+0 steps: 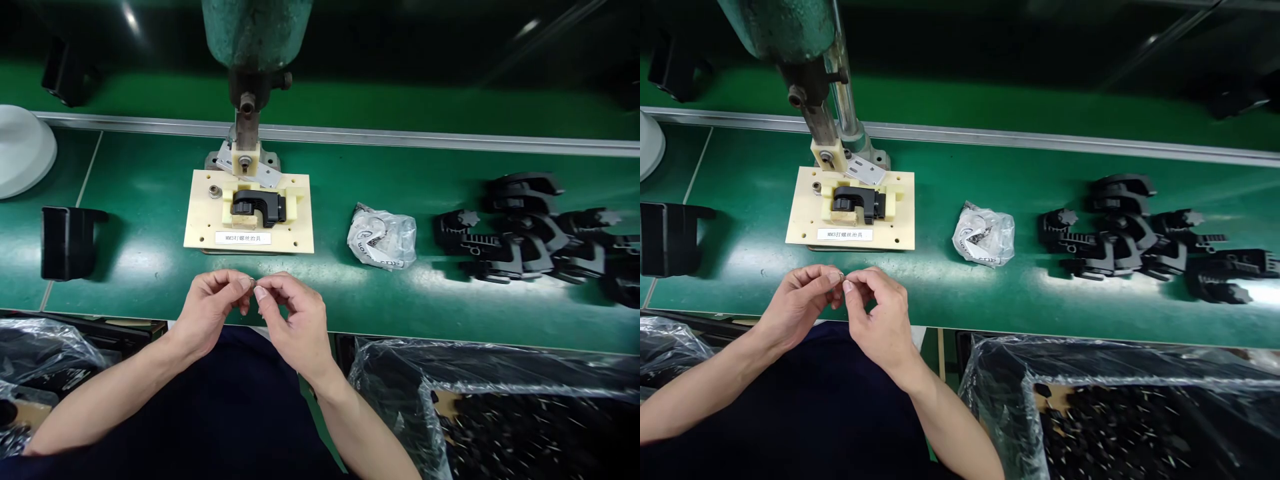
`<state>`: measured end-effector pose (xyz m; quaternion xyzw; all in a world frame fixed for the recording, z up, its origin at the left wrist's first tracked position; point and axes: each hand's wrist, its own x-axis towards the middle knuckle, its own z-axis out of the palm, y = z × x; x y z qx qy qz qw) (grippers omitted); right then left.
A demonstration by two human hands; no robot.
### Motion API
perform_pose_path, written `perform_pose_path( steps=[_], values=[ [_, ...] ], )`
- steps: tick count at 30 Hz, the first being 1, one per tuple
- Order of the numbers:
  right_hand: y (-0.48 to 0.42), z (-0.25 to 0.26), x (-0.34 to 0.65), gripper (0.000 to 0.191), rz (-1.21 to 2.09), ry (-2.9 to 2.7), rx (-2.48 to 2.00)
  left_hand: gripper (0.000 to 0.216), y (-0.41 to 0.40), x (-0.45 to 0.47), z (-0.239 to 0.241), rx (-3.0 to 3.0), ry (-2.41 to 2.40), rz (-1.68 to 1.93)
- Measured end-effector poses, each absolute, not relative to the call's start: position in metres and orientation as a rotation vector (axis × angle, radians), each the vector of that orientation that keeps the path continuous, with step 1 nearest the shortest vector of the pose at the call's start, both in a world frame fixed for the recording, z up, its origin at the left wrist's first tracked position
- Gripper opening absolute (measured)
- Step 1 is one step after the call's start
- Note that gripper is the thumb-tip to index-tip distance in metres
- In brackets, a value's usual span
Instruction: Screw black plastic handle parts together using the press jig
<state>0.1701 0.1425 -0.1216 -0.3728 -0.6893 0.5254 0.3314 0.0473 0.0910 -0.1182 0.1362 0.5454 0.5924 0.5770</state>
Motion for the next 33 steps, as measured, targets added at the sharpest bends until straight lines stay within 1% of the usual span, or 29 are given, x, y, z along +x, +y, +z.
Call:
perform_pose_path(
  steps=[5, 9, 12, 14, 17, 22, 28, 30, 33],
  values=[
    [0.14, -0.123, 0.167, 0.011, 1.19, -1.842, -0.971, 0.012, 0.086, 0.047, -0.122, 0.636, 1.448, 1.402],
    [0.135, -0.129, 0.162, 0.012, 0.845, -1.897, -0.949, 0.007, 0.082, 0.049, -0.125, 0.811, 1.553, 1.419],
    [0.132, -0.134, 0.159, 0.013, 0.577, -1.972, -0.884, 0.015, 0.078, 0.051, -0.127, 0.86, 1.513, 1.457],
    [0.131, -0.136, 0.158, 0.016, 0.505, -2.01, -0.836, 0.018, 0.076, 0.05, -0.13, 0.861, 1.446, 1.488],
    [0.13, -0.138, 0.157, 0.022, 0.559, -2.018, -0.786, 0.019, 0.075, 0.048, -0.132, 0.832, 1.398, 1.525],
    [0.13, -0.133, 0.161, 0.023, 0.831, -1.956, -0.768, 0.011, 0.079, 0.047, -0.131, 0.659, 1.409, 1.533],
    [0.136, -0.125, 0.164, 0.015, 1.019, -1.854, -0.927, 0.024, 0.086, 0.051, -0.125, 0.409, 1.346, 1.432],
    [0.138, -0.125, 0.165, 0.014, 1.069, -1.872, -0.935, 0.025, 0.085, 0.05, -0.126, 0.473, 1.37, 1.393],
    [0.141, -0.128, 0.165, 0.013, 1.076, -1.913, -0.911, 0.022, 0.083, 0.046, -0.129, 0.773, 1.505, 1.333]
  ],
)
